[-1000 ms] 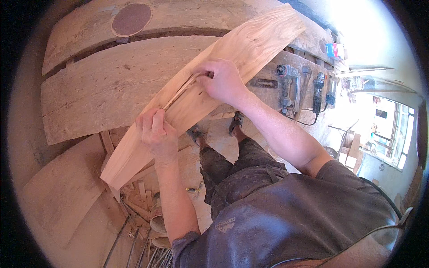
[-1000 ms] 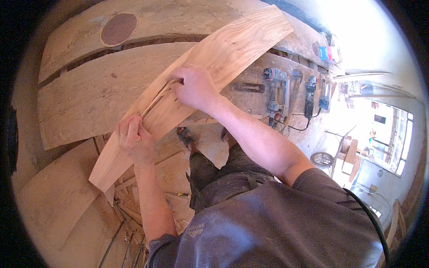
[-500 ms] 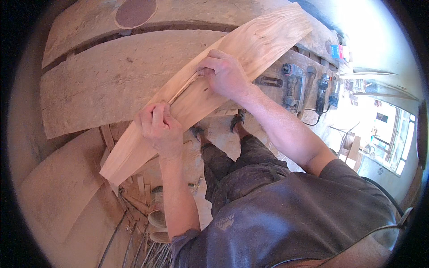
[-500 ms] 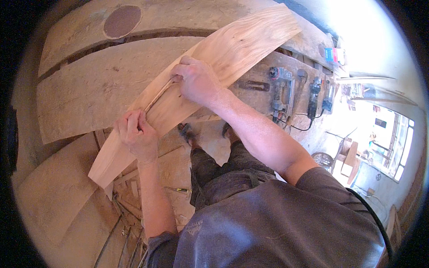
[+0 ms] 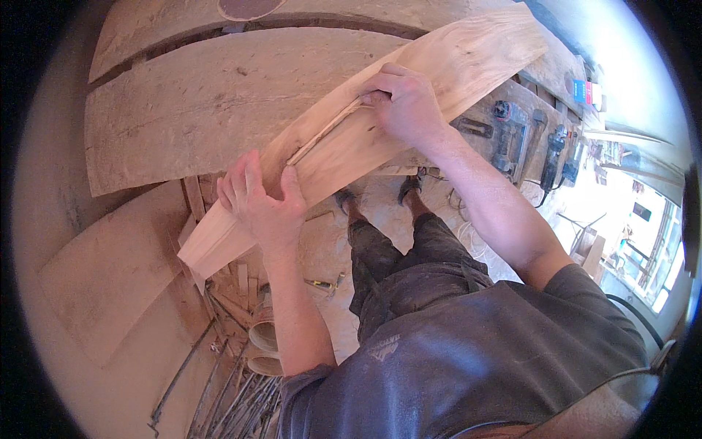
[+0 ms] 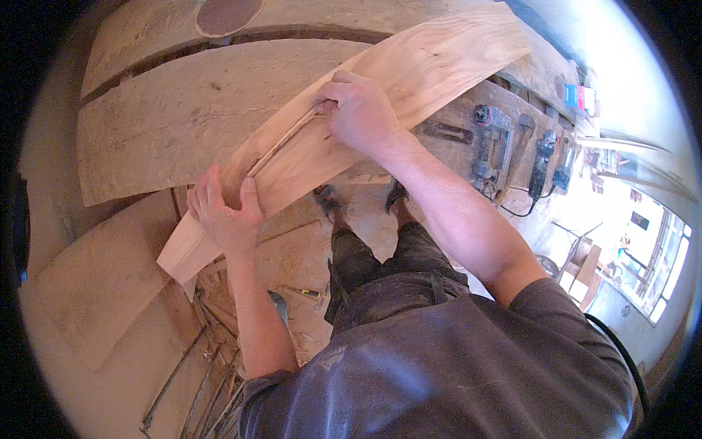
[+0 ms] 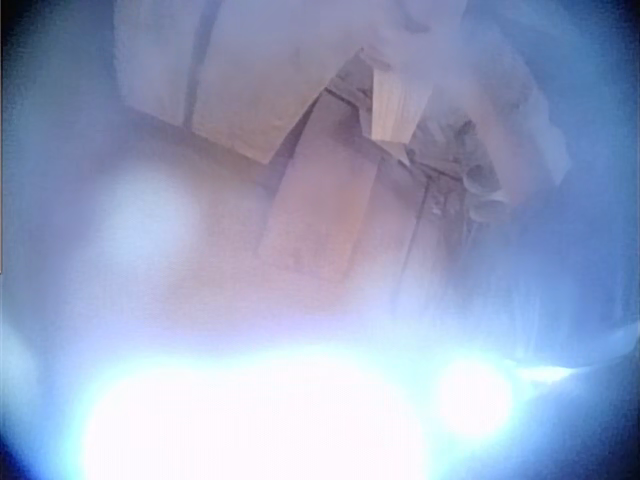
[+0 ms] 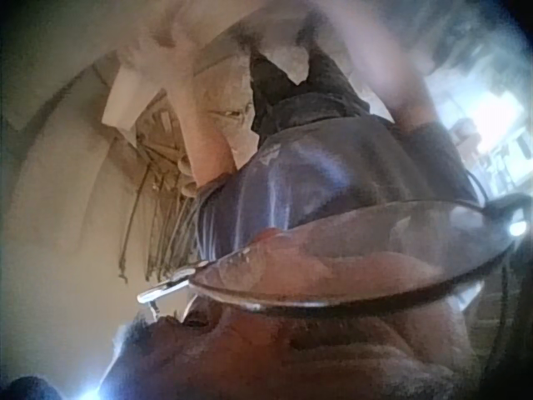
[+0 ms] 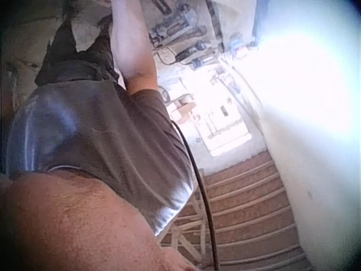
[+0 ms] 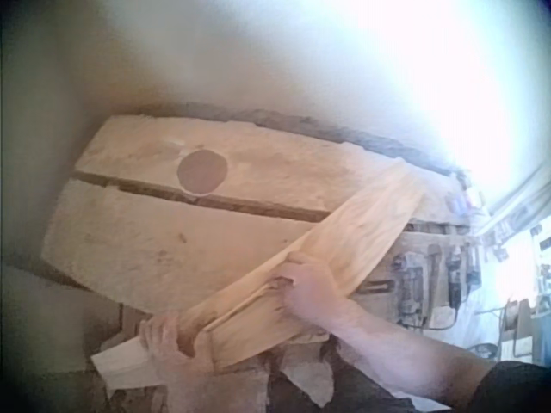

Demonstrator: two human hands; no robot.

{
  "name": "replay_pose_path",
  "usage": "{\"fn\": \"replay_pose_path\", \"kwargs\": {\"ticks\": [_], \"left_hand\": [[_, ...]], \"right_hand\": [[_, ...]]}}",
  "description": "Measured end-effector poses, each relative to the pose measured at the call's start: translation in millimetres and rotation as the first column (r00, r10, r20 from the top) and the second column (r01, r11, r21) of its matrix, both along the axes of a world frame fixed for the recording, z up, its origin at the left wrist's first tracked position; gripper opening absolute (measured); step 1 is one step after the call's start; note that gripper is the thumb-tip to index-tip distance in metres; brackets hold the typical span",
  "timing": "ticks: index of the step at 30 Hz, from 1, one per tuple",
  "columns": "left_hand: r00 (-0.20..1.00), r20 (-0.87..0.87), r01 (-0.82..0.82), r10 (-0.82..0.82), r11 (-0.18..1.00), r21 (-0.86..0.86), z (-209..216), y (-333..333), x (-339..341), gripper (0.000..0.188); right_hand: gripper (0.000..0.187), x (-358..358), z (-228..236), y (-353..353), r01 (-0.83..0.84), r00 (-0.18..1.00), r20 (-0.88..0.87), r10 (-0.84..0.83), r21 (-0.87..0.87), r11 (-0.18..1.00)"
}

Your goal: The person picks up a thin wooden strip and places it on a larger wooden board. They use a mallet to tap the strip into a groove on the board. Afterward, they use an angle grinder with a sanding disc to smooth the surface of the strip. Finally, they dip the strip into a bucket of white powder.

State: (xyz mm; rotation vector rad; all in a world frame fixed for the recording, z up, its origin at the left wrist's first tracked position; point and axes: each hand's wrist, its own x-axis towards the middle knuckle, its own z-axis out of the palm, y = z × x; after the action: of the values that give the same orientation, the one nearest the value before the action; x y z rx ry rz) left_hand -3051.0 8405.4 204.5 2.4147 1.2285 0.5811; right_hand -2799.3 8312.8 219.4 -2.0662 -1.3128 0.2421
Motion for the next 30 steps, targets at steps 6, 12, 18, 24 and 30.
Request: {"fn": "replay_pose_path", "kwargs": {"ticks": [6, 12, 18, 24, 30], "left_hand": [[0.998, 0.049, -0.027, 0.026, 1.0, 0.011, 2.0, 0.2, 4.4, 0.057], [0.987, 0.083, -0.127, 0.134, 0.989, -0.082, 0.9, 4.0, 9.0, 0.05], [1.0, 0.02, 0.002, -0.001, 0.999, -0.039, 6.7, 4.0, 19.0, 0.045], [0.999, -0.026, 0.03, -0.033, 0.995, -0.094, 9.6, 3.6, 62.0, 0.053], [0.993, -0.073, -0.1, 0.087, 0.976, -0.192, 13.6, 2.8, 81.7, 0.056]], "right_hand": [[0.013, -2.3, -1.8, 0.7, 0.041, 0.999, -0.017, -0.041, -0.016, 0.999], [0.008, -3.0, 3.9, 1.5, 0.082, 0.995, -0.055, -0.085, -0.063, 0.995], [0.01, -0.9, 7.5, 1.1, 0.144, 0.978, -0.134, -0.157, -0.105, 0.984], [0.009, 1.9, 16.1, 4.8, 0.155, 0.942, -0.27, -0.198, -0.174, 0.973], [0.009, -1.4, 13.9, 8.4, 0.21, 0.915, -0.328, -0.233, -0.105, 0.972]]}}
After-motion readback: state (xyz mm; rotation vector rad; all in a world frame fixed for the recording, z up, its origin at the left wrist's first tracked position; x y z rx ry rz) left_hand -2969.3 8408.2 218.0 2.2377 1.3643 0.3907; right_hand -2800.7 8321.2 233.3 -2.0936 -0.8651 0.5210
